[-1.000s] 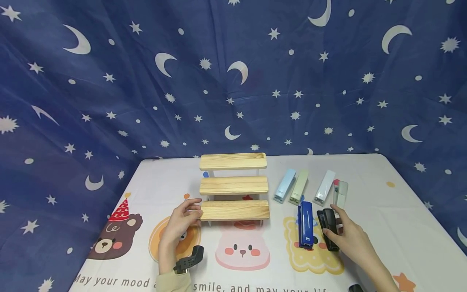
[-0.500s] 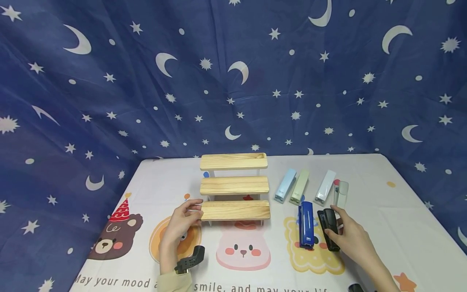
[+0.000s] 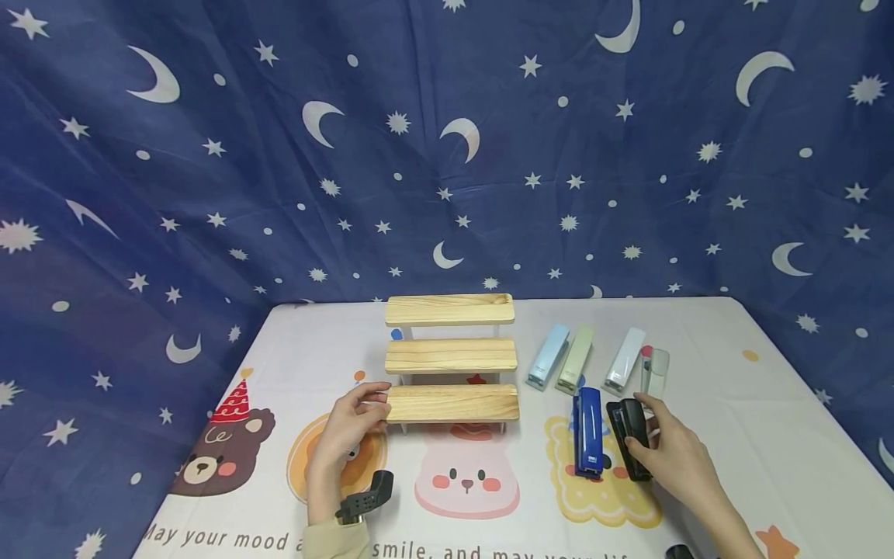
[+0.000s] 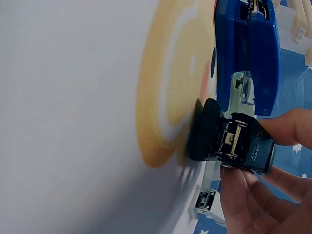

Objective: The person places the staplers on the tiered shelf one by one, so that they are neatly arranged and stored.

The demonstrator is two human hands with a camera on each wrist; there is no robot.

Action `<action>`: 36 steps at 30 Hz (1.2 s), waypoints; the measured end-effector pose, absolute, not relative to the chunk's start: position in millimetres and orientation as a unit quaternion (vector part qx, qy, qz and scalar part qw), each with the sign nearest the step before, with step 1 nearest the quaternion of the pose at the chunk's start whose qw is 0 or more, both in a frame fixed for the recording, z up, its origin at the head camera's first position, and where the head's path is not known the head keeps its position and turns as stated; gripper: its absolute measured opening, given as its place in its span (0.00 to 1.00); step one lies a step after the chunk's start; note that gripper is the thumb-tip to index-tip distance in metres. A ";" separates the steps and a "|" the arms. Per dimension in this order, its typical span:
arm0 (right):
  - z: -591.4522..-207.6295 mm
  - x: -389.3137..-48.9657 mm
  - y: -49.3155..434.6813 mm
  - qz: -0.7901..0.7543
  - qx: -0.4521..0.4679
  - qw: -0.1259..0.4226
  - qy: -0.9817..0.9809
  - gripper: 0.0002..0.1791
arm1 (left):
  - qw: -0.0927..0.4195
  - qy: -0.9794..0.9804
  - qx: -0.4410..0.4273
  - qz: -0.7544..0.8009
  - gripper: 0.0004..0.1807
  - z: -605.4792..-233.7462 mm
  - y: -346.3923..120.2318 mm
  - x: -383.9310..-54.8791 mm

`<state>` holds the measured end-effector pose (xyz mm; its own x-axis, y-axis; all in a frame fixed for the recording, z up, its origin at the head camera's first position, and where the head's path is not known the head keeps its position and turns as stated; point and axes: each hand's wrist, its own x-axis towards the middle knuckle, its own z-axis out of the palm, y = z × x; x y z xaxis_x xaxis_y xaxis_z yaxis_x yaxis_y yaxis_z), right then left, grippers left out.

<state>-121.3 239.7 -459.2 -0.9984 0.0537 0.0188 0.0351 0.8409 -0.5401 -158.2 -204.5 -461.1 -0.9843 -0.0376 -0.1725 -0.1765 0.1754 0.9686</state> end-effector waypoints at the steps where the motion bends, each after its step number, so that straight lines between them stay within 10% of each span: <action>1: -458.2 -121.5 239.6 0.281 -0.023 0.018 -0.959 0.40 | 0.054 0.765 -0.070 0.637 0.22 -461.0 -204.3 -158.3; 36: -400.5 -156.5 214.8 0.280 0.030 0.120 -0.952 0.37 | 0.052 0.767 -0.077 0.635 0.22 -463.6 -204.6 -160.3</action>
<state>-156.5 214.8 -400.5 -0.9694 0.0093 0.2452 -0.1251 0.8408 -0.5267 -160.3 -204.6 -463.6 -0.9826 -0.0519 -0.1781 -0.1846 0.1810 0.9660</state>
